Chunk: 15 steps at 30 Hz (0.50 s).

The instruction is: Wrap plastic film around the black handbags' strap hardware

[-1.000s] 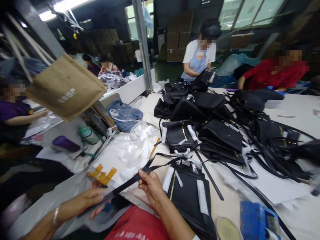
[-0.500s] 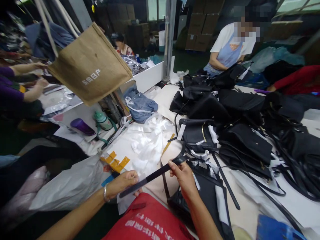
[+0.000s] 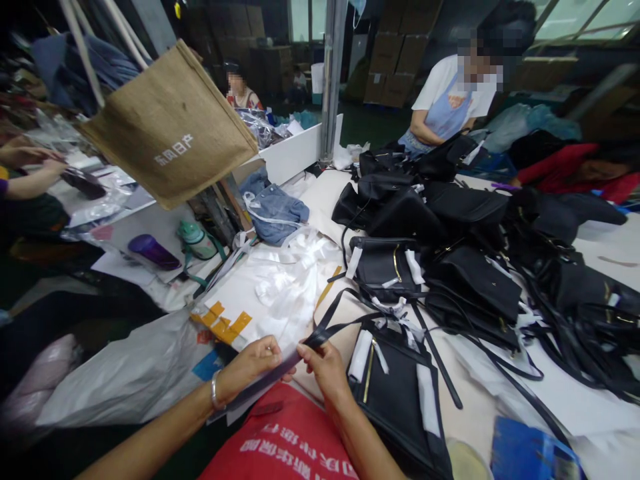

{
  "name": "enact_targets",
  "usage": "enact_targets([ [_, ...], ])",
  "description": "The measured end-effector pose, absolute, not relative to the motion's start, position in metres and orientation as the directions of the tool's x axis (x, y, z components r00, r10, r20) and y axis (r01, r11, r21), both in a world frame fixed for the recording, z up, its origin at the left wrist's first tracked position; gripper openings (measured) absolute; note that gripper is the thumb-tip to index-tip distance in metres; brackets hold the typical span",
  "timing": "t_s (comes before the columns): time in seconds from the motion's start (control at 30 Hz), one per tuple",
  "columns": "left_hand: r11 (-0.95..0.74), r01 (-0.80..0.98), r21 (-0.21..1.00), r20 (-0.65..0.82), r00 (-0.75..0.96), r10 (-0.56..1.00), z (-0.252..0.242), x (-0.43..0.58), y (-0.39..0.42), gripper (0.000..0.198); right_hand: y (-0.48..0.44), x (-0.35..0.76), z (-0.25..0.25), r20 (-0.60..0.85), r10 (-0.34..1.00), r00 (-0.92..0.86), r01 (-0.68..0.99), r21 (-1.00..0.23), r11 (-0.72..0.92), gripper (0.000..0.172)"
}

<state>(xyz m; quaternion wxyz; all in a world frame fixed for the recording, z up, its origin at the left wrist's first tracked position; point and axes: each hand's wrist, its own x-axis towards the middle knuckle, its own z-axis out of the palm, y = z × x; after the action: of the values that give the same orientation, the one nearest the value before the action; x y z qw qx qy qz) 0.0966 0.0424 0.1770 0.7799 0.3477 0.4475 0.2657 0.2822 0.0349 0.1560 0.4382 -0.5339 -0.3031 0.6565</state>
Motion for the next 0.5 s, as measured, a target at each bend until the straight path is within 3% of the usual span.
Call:
enact_targets([
  [0.13,0.609,-0.034,0.793,-0.541,0.423,0.727,0.178,0.100,0.037,0.028,0.033,0.285,0.147,-0.534,0.814,-0.229,-0.448,-0.684,-0.575,0.035],
  [0.23,0.633,0.001,0.774,-0.582,0.396,0.711,0.176,0.098,0.033,0.025,0.048,0.300,0.145,-0.558,0.794,-0.242,-0.580,-0.572,-0.579,0.038],
  [0.4,0.622,0.002,0.783,-0.590,0.320,0.742,0.170,0.107,0.034,0.020,0.048,0.294,0.144,-0.574,0.812,-0.103,-0.589,-0.623,-0.515,0.031],
  [0.5,0.601,-0.006,0.799,-0.567,0.323,0.757,0.169,0.116,0.038,0.018,0.034,0.283,0.147,-0.517,0.831,-0.203,-0.560,-0.635,-0.532,0.026],
])
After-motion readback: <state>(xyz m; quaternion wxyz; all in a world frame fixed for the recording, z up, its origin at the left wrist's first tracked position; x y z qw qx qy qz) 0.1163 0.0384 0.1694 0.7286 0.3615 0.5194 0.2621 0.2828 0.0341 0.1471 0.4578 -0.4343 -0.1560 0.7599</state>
